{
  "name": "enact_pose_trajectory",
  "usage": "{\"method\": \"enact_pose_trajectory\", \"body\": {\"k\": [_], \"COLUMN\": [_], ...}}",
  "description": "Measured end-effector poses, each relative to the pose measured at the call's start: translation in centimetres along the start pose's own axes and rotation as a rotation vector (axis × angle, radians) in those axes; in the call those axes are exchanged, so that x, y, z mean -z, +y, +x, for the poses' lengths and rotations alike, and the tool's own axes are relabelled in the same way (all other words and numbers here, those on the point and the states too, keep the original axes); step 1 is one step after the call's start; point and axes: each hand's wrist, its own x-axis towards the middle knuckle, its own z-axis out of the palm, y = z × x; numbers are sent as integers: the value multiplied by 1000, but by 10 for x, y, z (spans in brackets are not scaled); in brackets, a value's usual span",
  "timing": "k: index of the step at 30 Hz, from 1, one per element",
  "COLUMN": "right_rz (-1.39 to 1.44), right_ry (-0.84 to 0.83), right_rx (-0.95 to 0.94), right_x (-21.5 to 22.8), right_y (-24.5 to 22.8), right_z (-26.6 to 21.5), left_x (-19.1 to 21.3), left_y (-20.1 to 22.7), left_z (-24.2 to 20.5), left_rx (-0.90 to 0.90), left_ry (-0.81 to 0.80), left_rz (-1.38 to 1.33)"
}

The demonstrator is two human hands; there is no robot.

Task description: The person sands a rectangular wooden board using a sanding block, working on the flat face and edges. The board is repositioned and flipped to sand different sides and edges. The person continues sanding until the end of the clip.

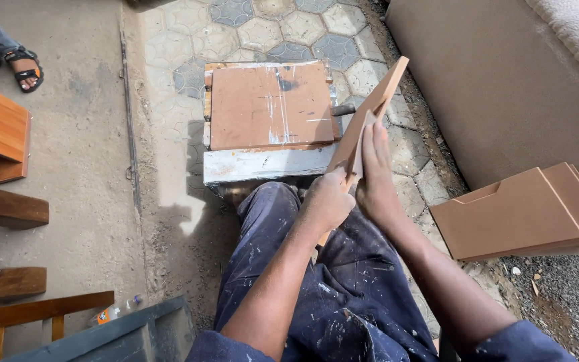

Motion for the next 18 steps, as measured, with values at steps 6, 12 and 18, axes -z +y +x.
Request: {"method": "enact_pose_trajectory", "body": {"k": [6, 12, 18], "right_rz": [-58, -425, -730], "right_ry": [-25, -264, -377], "right_rx": [73, 48, 403], "right_x": [16, 51, 84], "right_y": [18, 38, 55], "right_z": [15, 51, 37], "left_x": [2, -15, -29], "left_y": [8, 3, 24], "left_z": [-10, 6, -10], "left_rx": [29, 96, 182], "left_ry": [-3, 17, 15], "left_rz": [-101, -131, -109]}}
